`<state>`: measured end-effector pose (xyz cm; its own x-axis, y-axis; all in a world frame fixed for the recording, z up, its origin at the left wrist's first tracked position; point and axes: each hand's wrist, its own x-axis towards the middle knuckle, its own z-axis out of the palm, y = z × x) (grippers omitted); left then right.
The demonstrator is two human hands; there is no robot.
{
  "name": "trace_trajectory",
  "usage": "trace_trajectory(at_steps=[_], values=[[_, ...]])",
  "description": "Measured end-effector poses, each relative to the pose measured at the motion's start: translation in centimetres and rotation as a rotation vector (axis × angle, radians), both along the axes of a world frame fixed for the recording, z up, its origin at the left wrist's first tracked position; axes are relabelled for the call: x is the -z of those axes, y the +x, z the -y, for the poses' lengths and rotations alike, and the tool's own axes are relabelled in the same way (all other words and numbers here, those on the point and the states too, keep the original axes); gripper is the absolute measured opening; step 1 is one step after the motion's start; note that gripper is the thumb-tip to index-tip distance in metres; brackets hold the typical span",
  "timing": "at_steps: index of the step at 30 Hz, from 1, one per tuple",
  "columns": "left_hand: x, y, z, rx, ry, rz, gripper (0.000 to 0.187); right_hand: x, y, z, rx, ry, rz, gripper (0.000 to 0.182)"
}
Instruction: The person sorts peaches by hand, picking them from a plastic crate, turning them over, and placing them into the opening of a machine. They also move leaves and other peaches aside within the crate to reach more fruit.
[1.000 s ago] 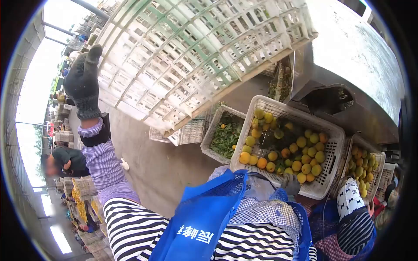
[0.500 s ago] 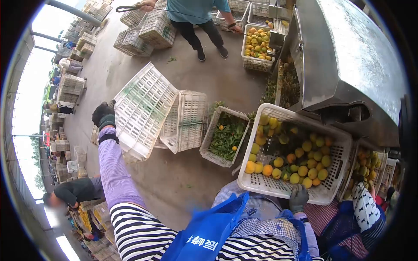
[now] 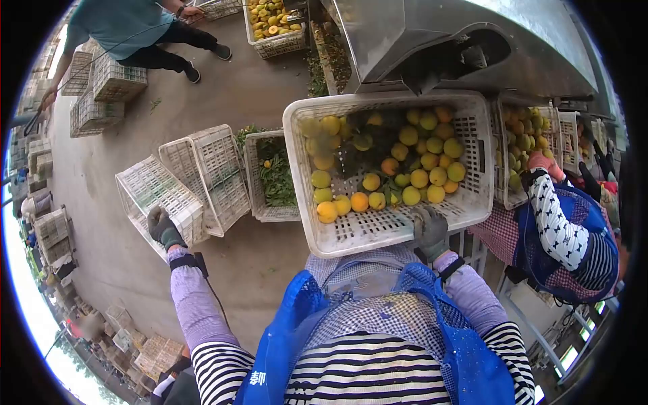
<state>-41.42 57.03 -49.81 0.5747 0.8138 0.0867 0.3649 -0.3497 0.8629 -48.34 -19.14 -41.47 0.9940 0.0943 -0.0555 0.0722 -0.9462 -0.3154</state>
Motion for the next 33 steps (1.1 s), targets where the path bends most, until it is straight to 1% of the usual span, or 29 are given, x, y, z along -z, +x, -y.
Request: trace_trajectory(at_steps=[1,2,3,5,6,7,8,9,10,11,13,15,16,17,18,19,20,23,24,26,27,28,29,30,31,33], values=[[-2.7,1.8,5.1,0.056,-0.052,0.117,0.015,0.4,-0.1,0.1,0.007,0.003,0.012,0.031],[-6.6,3.6,11.4,0.122,-0.055,0.155,0.017,0.7,-0.2,0.0,0.016,0.007,0.021,0.032],[-10.6,4.9,18.0,0.188,-0.058,0.190,0.019,0.0,0.2,-0.3,0.047,0.029,-0.079,0.032],[-15.9,6.0,29.1,0.408,-0.272,0.230,0.020,-2.0,1.6,-1.1,0.113,0.083,-0.286,0.033],[-17.5,6.5,33.4,0.556,-0.481,0.110,0.021,-1.9,2.3,-1.0,0.138,0.049,-0.375,0.031],[-18.5,6.9,37.1,0.702,-0.686,-0.018,0.021,-1.5,3.4,-0.7,0.043,0.035,-0.445,0.031],[-18.5,7.9,40.8,0.754,-0.748,-0.287,0.024,-1.0,4.7,-0.3,-0.052,0.021,-0.515,0.031],[-16.9,8.3,44.1,0.664,-0.913,-0.348,0.033,-0.2,6.1,-0.1,-0.154,0.007,-0.584,0.031],[-11.3,8.1,46.0,0.645,-0.863,-0.378,0.039,1.1,8.0,-0.7,-0.200,-0.070,-0.690,0.033],[-5.7,8.5,47.5,0.626,-0.808,-0.400,0.047,2.1,9.8,-1.4,-0.259,-0.039,-0.700,0.037],[-1.5,12.3,50.7,0.402,-0.579,-0.794,0.064,3.7,12.6,-3.2,-0.388,0.029,-0.729,0.047],[7.2,13.9,51.3,0.309,0.037,-0.396,0.073,9.1,11.5,-5.3,-0.509,-0.020,-0.544,0.058],[10.4,14.5,51.5,0.263,0.333,-0.187,0.078,11.1,10.7,-6.2,-0.558,-0.049,-0.451,0.063],[9.1,15.4,52.3,0.234,0.300,-0.319,0.079,11.6,10.0,-6.8,-0.576,-0.104,-0.496,0.068],[6.1,16.3,53.3,0.203,0.263,-0.454,0.081,11.7,9.2,-7.4,-0.595,-0.162,-0.545,0.072],[3.3,17.4,53.9,0.169,0.229,-0.593,0.082,10.2,9.6,-7.5,-0.608,-0.178,-0.613,0.069],[2.3,17.9,54.0,0.162,0.177,-0.675,0.079,8.6,10.1,-7.7,-0.620,-0.194,-0.681,0.066],[3.4,17.0,52.9,0.298,0.163,-0.621,0.071,4.3,10.9,-5.3,-0.560,-0.065,-1.029,0.053],[4.1,16.6,52.4,0.366,0.235,-0.559,0.066,1.7,11.0,-4.1,-0.551,-0.015,-1.005,0.041],[5.7,16.2,51.9,0.409,-0.004,-0.537,0.065,-3.3,13.0,-2.2,-0.631,-0.043,-0.991,0.041],[6.3,16.3,51.8,0.429,-0.121,-0.519,0.064,-4.8,14.2,-1.7,-0.672,-0.058,-0.979,0.042],[6.2,16.3,52.0,0.479,-0.177,-0.542,0.068,-5.3,16.0,-1.5,-0.578,-0.082,-0.967,0.040],[6.2,16.3,52.6,0.559,-0.088,-0.611,0.071,-5.3,18.2,-1.2,-0.484,-0.108,-0.954,0.038],[5.4,16.7,53.6,0.631,0.001,-0.675,0.074,-2.4,19.5,-0.4,-0.356,-0.003,-0.770,0.040],[4.6,17.7,54.9,0.697,0.091,-0.730,0.077,1.8,20.9,0.4,-0.237,0.096,-0.575,0.044],[2.8,19.5,57.1,0.908,0.185,-0.815,0.085,7.8,24.0,0.2,0.005,0.446,-0.090,0.033]])
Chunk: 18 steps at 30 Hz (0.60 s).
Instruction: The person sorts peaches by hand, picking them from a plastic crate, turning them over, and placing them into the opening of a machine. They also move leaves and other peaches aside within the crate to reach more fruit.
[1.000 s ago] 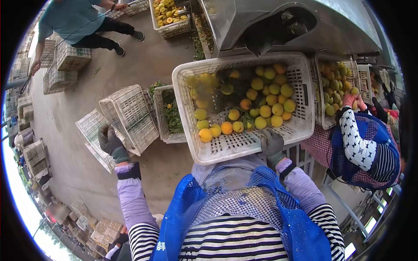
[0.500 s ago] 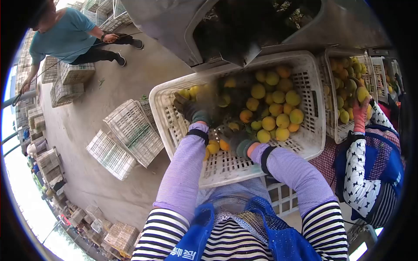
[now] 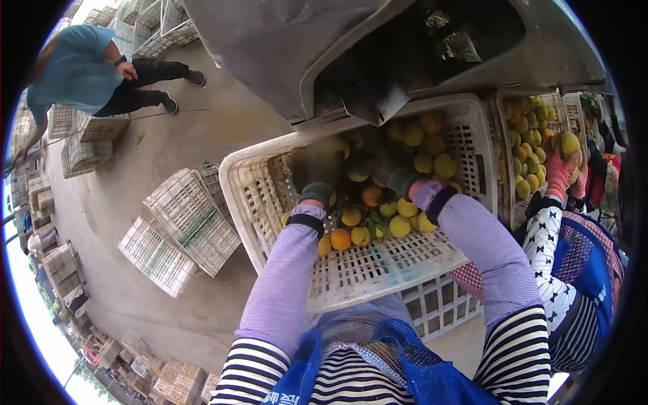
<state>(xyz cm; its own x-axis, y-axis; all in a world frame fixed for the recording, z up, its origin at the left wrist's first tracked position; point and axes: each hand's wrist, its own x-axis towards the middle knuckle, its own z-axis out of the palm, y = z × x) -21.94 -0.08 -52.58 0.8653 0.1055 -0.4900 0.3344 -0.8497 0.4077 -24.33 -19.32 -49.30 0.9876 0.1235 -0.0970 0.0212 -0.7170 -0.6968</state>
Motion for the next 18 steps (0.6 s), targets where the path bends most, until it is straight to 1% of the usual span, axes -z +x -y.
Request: trace_trajectory(at_steps=[2,4,5,7,9,11,13,15,16,18], values=[[0.3,0.2,0.9,0.139,-0.072,-0.005,0.090,2.6,2.8,-0.7,-0.083,-0.136,-0.179,0.042],[1.2,0.1,0.9,0.178,-0.259,0.091,0.094,4.6,4.4,-1.2,-0.155,-0.252,-0.323,0.050],[1.8,0.7,0.7,0.213,-0.292,0.088,0.095,5.6,4.1,-1.2,-0.169,-0.270,-0.347,0.052],[2.6,0.6,0.0,0.299,-0.359,0.055,0.098,6.9,3.7,-0.4,-0.178,-0.237,-0.344,0.056],[2.7,-0.9,-0.1,0.450,-0.426,-0.100,0.100,7.9,3.6,0.2,-0.182,-0.156,-0.324,0.061],[2.5,-2.1,0.2,0.540,-0.423,-0.173,0.101,8.7,3.4,-0.4,-0.128,-0.129,-0.322,0.065],[2.8,-4.0,-0.2,0.552,-0.341,-0.195,0.102,9.2,2.9,-2.3,-0.034,-0.151,-0.353,0.067],[3.1,-4.1,-0.4,0.608,-0.292,-0.229,0.096,8.7,2.4,-4.5,0.066,-0.206,-0.415,0.066],[3.1,-3.8,-0.7,0.637,-0.264,-0.234,0.093,8.1,2.4,-4.7,0.056,-0.197,-0.364,0.064],[3.3,-3.4,-1.5,0.481,-0.521,-0.103,0.081,6.5,1.9,-4.2,0.053,-0.191,-0.271,0.061]])
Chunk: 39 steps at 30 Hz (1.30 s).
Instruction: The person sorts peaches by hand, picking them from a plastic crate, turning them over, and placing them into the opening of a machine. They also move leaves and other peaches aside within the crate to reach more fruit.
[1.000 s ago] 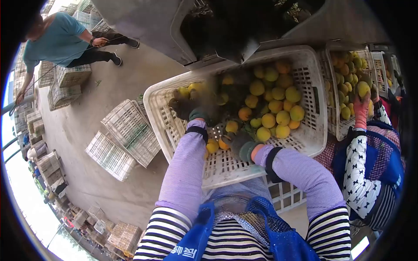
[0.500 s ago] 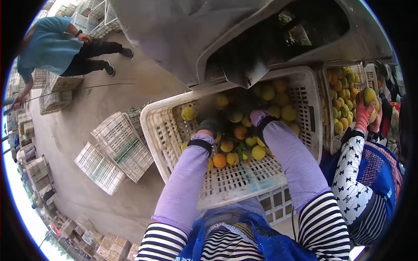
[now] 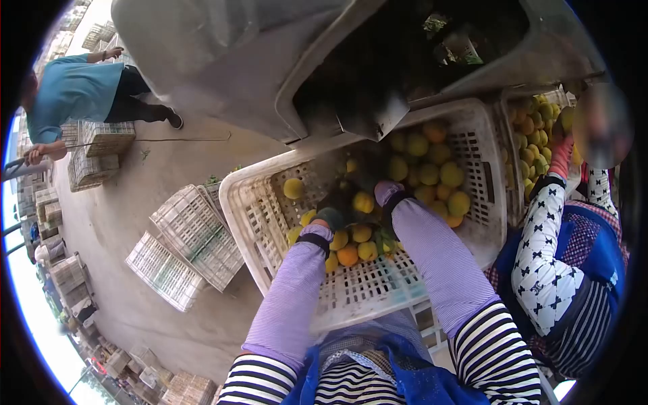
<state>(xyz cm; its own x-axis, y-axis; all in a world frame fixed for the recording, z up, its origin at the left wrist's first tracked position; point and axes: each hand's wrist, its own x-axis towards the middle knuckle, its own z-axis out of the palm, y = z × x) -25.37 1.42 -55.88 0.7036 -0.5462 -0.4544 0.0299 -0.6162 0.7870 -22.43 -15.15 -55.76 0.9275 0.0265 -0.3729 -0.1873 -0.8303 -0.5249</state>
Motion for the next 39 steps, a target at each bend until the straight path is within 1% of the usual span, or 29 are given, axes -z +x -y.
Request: trace_trajectory(at_steps=[1,3,4,6,7,8,9,10,12,13,15,16,17,20,22,24,25,27,30,33,34,35,36,37,39], values=[[-0.5,-0.2,-0.5,-0.091,-0.135,0.005,0.076,-2.2,-0.3,0.6,0.157,0.225,-0.175,0.060],[-2.9,-1.3,-2.6,-0.607,-0.693,-0.631,0.067,-8.3,-0.4,2.7,0.453,0.667,-0.509,0.058],[-5.5,-2.3,-3.9,-0.844,-0.971,-0.943,0.063,-12.2,-1.4,3.1,0.390,0.785,-0.480,0.058],[-11.5,-3.5,-5.4,-0.859,-1.268,-0.920,0.062,-17.7,-3.9,2.9,0.251,1.021,-0.444,0.057],[-15.1,-4.3,-6.1,-0.837,-1.274,-0.818,0.069,-18.8,-5.6,2.2,0.277,1.168,-0.435,0.059],[-17.4,-5.3,-6.7,-0.844,-1.239,-0.789,0.076,-19.5,-8.0,1.4,0.306,1.314,-0.431,0.060],[-20.1,-6.0,-7.1,-0.789,-1.271,-0.785,0.078,-20.3,-10.0,0.8,0.334,1.459,-0.425,0.061],[-22.0,-6.8,-7.6,-0.733,-1.301,-0.784,0.080,-22.6,-11.6,0.1,0.363,1.430,-0.398,0.063],[-23.6,-8.7,-8.5,-0.683,-1.272,-0.736,0.082,-27.6,-13.9,-1.5,0.397,1.377,-0.331,0.068],[-25.1,-9.4,-8.5,-0.680,-1.253,-0.735,0.082,-28.2,-14.8,-1.5,0.359,1.353,-0.385,0.077],[-26.6,-11.1,-8.0,-0.710,-1.227,-0.706,0.081,-29.4,-15.9,-2.7,0.269,1.334,-0.217,0.079],[-26.6,-11.5,-8.0,-0.677,-1.227,-0.707,0.081,-29.7,-16.0,-3.0,0.221,1.320,-0.130,0.082],[-26.4,-11.7,-8.1,-0.644,-1.225,-0.711,0.080,-29.1,-16.1,-3.0,0.141,1.173,-0.051,0.086],[-27.6,-11.6,-7.9,-0.607,-1.214,-0.705,0.078,-30.0,-16.4,-3.4,0.092,0.904,0.174,0.083],[-29.2,-11.1,-7.5,-0.585,-1.207,-0.670,0.078,-30.9,-15.9,-3.1,0.022,0.730,0.191,0.085],[-29.7,-10.4,-7.2,-0.533,-1.209,-0.673,0.078,-31.7,-15.3,-2.8,-0.038,0.554,0.197,0.086],[-29.7,-10.0,-7.1,-0.510,-1.210,-0.677,0.078,-32.2,-15.0,-2.8,-0.031,0.517,0.225,0.085],[-29.3,-9.3,-7.0,-0.547,-1.171,-0.649,0.076,-33.5,-14.4,-3.0,-0.022,0.443,0.276,0.083],[-28.8,-8.3,-6.9,-0.547,-1.148,-0.644,0.075,-34.9,-13.3,-2.7,0.030,0.439,0.184,0.075],[-29.6,-7.3,-6.9,-0.542,-1.165,-0.668,0.076,-33.3,-11.6,-2.6,0.140,0.585,0.339,0.072],[-29.8,-7.3,-7.1,-0.547,-1.169,-0.683,0.077,-33.3,-10.5,-2.5,0.152,0.496,0.416,0.072],[-27.8,-7.4,-7.9,-0.551,-1.162,-0.724,0.076,-33.3,-8.8,-2.4,0.165,0.407,0.492,0.072],[-27.7,-7.5,-8.2,-0.568,-1.154,-0.705,0.074,-33.3,-7.1,-2.4,0.179,0.317,0.564,0.072],[-27.8,-7.6,-8.4,-0.583,-1.144,-0.689,0.073,-32.3,-5.4,-2.7,0.222,0.200,0.683,0.066],[-28.2,-8.0,-8.5,-0.632,-1.125,-0.648,0.068,-30.7,-2.5,-2.8,0.207,0.001,0.701,0.060]])
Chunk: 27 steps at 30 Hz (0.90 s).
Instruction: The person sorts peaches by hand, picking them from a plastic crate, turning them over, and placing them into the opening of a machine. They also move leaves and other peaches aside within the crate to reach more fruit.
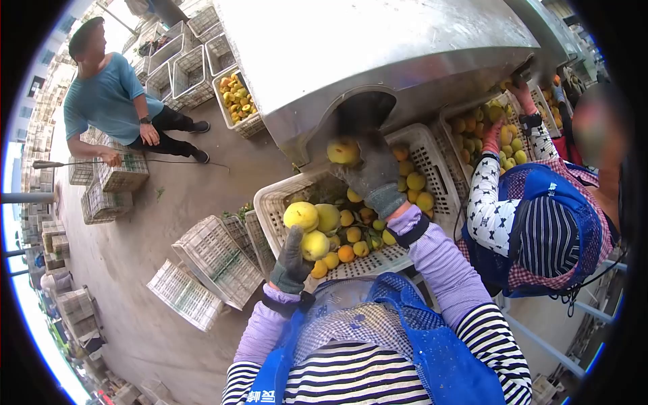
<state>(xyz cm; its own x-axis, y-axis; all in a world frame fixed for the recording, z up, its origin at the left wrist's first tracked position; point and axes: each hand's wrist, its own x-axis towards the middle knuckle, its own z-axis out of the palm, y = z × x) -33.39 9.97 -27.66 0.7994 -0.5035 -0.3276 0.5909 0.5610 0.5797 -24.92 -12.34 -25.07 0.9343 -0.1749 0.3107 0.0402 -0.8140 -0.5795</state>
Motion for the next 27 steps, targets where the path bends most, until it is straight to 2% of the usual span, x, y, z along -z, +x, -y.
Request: trace_trajectory(at_steps=[1,2,3,5,7,8,13,15,17,19,21,23,26,27], values=[[0.1,-0.1,-0.3,-0.001,0.027,0.000,0.068,0.8,1.1,0.1,0.025,-0.097,0.001,0.057],[0.1,-0.2,-0.7,-0.001,0.054,0.003,0.067,1.9,1.8,0.3,0.062,-0.116,0.034,0.049],[0.1,-0.3,-1.0,-0.002,0.079,0.006,0.067,2.3,1.9,0.2,0.076,-0.128,0.027,0.049],[-0.1,-0.5,-0.9,-0.035,0.106,0.166,0.068,3.0,2.0,0.2,0.096,-0.153,0.007,0.048],[0.3,-0.5,-1.4,-0.032,0.019,-0.044,0.070,3.4,2.1,0.2,0.091,-0.186,0.060,0.049],[0.4,-0.4,-1.3,-0.044,0.006,-0.036,0.071,3.5,2.3,0.2,0.086,-0.202,0.091,0.049],[0.5,-0.2,-1.4,-0.026,-0.001,0.023,0.075,2.3,6.1,-0.3,-0.010,-0.113,-0.022,0.054],[0.8,-0.1,-1.4,-0.018,0.062,0.060,0.077,1.7,5.9,-0.4,-0.007,-0.138,-0.002,0.059],[0.9,0.2,-0.7,-0.026,0.123,0.105,0.078,0.6,4.0,0.2,0.056,-0.275,0.092,0.066],[-1.2,0.6,0.0,-0.018,0.292,0.242,0.076,-3.3,-0.6,-0.4,-0.153,-0.179,0.062,0.074],[-1.3,0.7,0.1,0.014,0.412,0.383,0.075,-4.0,-4.8,-0.8,-0.401,-0.021,-0.042,0.080],[-1.2,0.1,-0.4,0.100,0.330,0.270,0.069,-2.8,-6.9,-0.6,-0.685,0.191,-0.209,0.083],[-0.6,0.1,-0.7,0.301,0.083,0.116,0.070,-2.0,-7.8,-0.6,-0.688,0.184,-0.114,0.078],[-0.9,0.2,-0.4,0.326,0.085,0.100,0.072,-2.1,-7.8,-0.5,-0.692,0.191,-0.135,0.077]])
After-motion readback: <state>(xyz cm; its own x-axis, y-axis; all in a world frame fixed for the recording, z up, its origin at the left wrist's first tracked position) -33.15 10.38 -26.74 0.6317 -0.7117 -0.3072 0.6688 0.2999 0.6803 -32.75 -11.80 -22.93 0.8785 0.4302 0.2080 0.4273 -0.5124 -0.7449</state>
